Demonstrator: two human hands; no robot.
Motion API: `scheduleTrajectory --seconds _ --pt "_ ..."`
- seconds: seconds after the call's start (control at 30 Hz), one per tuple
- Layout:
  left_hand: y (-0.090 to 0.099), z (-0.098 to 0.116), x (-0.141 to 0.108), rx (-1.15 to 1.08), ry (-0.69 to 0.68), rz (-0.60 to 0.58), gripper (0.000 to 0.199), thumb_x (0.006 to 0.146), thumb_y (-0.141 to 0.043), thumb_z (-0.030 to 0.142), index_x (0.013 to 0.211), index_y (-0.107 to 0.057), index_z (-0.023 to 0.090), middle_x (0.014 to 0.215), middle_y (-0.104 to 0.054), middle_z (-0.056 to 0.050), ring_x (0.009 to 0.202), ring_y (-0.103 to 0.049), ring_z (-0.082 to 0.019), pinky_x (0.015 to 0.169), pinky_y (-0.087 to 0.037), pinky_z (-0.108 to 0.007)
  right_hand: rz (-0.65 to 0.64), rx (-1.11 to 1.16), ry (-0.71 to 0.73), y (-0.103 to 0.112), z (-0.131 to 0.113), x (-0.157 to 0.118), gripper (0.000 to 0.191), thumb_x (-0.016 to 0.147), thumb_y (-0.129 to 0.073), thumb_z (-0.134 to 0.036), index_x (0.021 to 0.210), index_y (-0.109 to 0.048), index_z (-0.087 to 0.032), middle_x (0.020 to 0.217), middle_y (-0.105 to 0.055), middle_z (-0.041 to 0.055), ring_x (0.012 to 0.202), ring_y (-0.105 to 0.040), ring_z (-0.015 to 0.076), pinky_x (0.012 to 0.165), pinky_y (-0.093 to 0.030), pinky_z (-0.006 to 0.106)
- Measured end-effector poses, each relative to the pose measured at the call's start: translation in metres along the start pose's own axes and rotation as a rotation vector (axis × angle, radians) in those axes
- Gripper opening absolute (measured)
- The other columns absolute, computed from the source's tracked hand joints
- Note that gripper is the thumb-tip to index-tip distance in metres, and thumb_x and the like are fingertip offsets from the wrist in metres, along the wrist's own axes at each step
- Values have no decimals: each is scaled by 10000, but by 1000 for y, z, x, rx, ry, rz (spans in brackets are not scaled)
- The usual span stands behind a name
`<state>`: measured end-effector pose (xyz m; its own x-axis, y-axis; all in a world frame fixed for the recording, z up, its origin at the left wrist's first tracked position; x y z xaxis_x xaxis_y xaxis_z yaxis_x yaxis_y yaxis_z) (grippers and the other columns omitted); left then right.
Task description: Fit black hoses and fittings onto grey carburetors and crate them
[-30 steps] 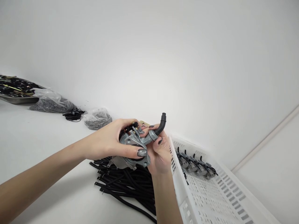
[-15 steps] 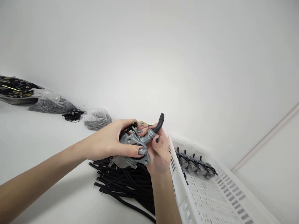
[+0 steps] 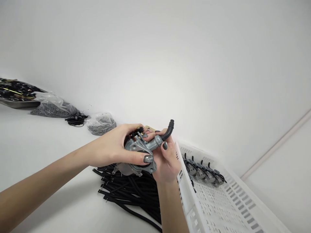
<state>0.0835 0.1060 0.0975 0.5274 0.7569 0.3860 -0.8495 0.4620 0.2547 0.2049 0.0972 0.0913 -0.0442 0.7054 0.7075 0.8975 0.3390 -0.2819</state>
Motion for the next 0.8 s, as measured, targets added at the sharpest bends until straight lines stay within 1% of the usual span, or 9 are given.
scheduleTrajectory --seconds 0.17,0.27,0.37,0.47,0.53,0.67,0.8 --pt "0 1 1 -14 -10 7 458 617 -860 476 922 -645 209 985 -752 -40 857 -674 -273 787 -495 -374 34 8 -20 0 3 1 179 845 -752 -430 930 -742 -272 829 -727 44 1015 -691 264 1089 -511 539" --pt "0 -1 1 14 -4 11 475 616 -858 493 922 -636 207 971 -739 -36 849 -663 -267 774 -489 -370 17 42 -6 -1 2 0 166 852 -759 -406 940 -746 -266 863 -730 37 1022 -688 247 1112 -500 524" --pt "2 -2 1 38 0 22 511 604 -860 517 935 -634 199 949 -719 -41 849 -653 -268 746 -489 -362 15 48 4 -1 1 -1 162 841 -783 -396 935 -752 -268 906 -741 34 1054 -686 249 1148 -468 532" --pt "3 -2 1 53 7 16 556 598 -861 548 966 -640 193 951 -711 -49 862 -649 -274 724 -495 -355 22 48 -1 1 2 -1 190 810 -815 -409 931 -759 -272 925 -743 24 1058 -689 250 1201 -410 527" --pt "2 -2 1 74 17 -17 572 622 -855 560 1005 -645 191 964 -707 -50 867 -647 -270 719 -498 -351 31 49 5 3 2 0 206 796 -823 -429 920 -763 -275 905 -736 19 1052 -687 251 1227 -371 522" --pt "1 0 0 91 13 -53 575 654 -855 541 1055 -633 193 1063 -714 -58 932 -662 -277 761 -513 -354 43 36 22 6 3 1 215 780 -830 -460 892 -762 -290 843 -715 13 1005 -682 261 1246 -324 540" --pt "-1 1 -1 41 14 -69 568 663 -863 501 1089 -641 197 1059 -724 -45 948 -670 -269 775 -516 -342 57 69 18 10 6 2 201 788 -837 -442 911 -770 -299 833 -707 0 982 -692 228 1268 -297 486"
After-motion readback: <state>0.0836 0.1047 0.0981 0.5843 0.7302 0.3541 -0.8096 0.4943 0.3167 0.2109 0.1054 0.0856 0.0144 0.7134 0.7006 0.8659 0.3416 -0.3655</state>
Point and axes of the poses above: each hand's wrist, its own x-axis towards the middle knuckle, its own y-axis out of the back of the hand, z = x × y, the point moved 9 cm from there along x, towards the middle knuckle
